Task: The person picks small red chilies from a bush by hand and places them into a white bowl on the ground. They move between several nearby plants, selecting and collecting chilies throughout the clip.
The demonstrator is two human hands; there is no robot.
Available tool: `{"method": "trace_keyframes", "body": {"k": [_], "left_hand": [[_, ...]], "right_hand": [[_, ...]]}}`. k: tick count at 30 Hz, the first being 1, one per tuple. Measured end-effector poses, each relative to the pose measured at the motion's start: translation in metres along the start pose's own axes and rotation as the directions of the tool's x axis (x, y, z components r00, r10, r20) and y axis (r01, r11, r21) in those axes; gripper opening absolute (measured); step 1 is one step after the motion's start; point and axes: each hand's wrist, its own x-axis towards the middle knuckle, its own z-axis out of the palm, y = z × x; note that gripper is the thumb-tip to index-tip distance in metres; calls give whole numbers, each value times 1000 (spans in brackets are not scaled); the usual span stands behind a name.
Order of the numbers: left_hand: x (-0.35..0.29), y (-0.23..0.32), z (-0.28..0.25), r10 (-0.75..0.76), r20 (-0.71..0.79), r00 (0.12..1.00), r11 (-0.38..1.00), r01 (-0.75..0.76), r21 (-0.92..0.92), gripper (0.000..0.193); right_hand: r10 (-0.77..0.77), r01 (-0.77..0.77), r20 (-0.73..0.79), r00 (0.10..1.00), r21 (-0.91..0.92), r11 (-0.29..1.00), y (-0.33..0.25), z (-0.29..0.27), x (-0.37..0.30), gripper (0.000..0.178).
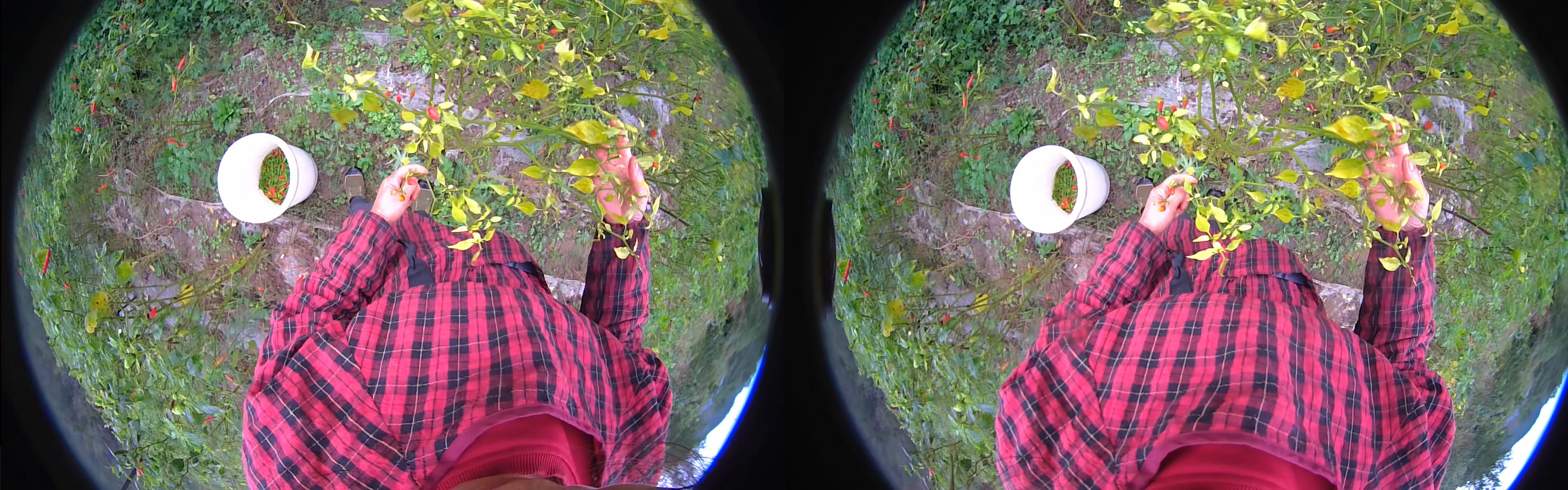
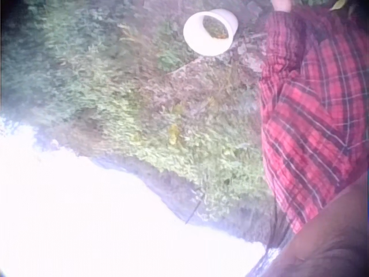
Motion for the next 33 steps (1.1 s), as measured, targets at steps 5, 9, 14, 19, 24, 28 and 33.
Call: {"method": "trace_keyframes", "body": {"k": [5, 9, 14, 19, 24, 28, 33], "left_hand": [[-15, -6, 4, -56, -137, 989, 998, 52, -33, 31], [-8, -8, 9, -148, -48, 988, 982, 141, -125, 52], [-6, -22, 16, -76, 3, 997, 994, 76, -82, 41], [-9, -29, 19, -135, 93, 986, 989, 130, 65, 36], [-20, -24, 23, -92, -7, 996, 981, 91, 168, 35], [-42, -21, 37, -126, -147, 981, 954, 79, -288, 40], [-69, 2, 28, -297, -244, 923, 856, 144, -496, 27]], "right_hand": [[-120, 119, -76, 990, -18, 993, 45, 4, -11, 54], [242, -197, -235, 942, 199, 960, 91, 6, -41, 24], [603, -663, -294, 741, -465, 587, 155, 16, -9, 34], [652, -717, -299, 697, -270, 642, 205, 16, 53, 29], [649, -735, -346, 677, -283, 616, 221, 20, 68, 29], [621, -717, -359, 697, -362, 596, 237, 34, 68, 31], [629, -708, -329, 704, -255, 659, 246, 38, 76, 23]]}}
